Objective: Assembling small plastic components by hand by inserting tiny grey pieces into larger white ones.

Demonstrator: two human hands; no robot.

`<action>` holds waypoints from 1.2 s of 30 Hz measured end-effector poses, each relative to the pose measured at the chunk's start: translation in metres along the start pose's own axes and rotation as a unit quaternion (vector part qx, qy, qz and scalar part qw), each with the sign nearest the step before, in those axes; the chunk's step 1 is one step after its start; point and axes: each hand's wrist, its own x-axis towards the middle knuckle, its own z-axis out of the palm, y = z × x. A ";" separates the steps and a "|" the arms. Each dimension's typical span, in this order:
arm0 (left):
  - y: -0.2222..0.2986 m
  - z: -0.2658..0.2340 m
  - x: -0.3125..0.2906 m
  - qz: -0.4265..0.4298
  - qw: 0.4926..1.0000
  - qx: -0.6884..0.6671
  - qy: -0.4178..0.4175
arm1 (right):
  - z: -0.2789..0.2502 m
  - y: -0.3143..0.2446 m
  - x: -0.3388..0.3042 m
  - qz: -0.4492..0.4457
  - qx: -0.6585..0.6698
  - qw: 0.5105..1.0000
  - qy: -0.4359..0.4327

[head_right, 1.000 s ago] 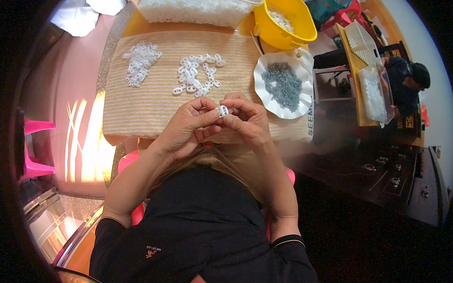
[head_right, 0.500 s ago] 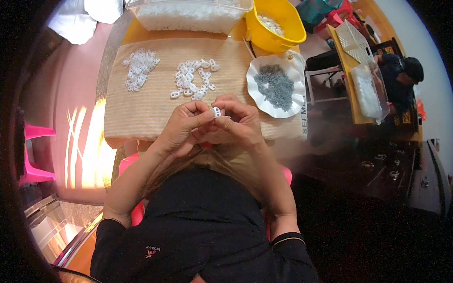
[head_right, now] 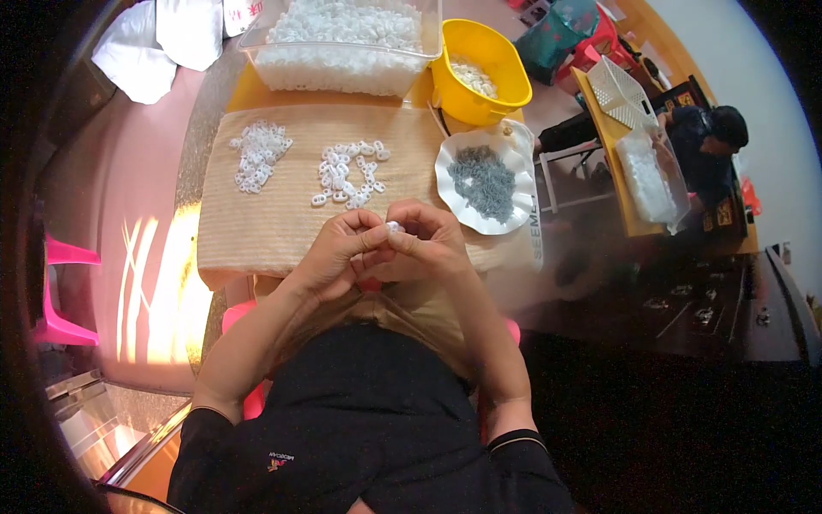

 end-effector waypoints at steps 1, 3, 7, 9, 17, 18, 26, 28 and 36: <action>0.000 -0.001 0.000 -0.007 1.000 0.000 -0.002 | 0.001 -0.002 0.001 -0.005 -0.004 1.000 0.001; 0.001 -0.001 0.001 -0.003 1.000 -0.006 -0.011 | 0.001 -0.008 0.002 -0.009 -0.008 1.000 0.001; 0.003 0.002 0.001 -0.001 1.000 -0.030 0.002 | 0.000 -0.030 0.010 0.034 -0.112 0.990 0.080; 0.003 0.001 0.001 -0.002 1.000 -0.024 0.008 | -0.008 -0.037 0.019 0.008 -0.176 0.974 0.143; -0.002 0.000 -0.001 -0.009 1.000 0.015 0.020 | -0.072 -0.117 0.099 -0.120 -0.354 0.891 0.259; -0.003 -0.002 0.000 -0.008 1.000 0.011 0.025 | -0.083 -0.119 0.111 -0.171 -0.423 0.835 0.308; -0.005 -0.002 0.001 0.016 0.999 -0.009 0.050 | -0.064 -0.061 0.091 -0.132 -0.497 0.848 0.126; -0.006 0.000 -0.001 0.023 0.998 -0.007 0.058 | -0.028 -0.046 0.079 -0.098 -0.530 0.841 0.039; -0.014 -0.003 0.001 0.026 0.994 -0.010 0.103 | 0.004 -0.013 0.074 -0.077 -0.641 0.763 -0.021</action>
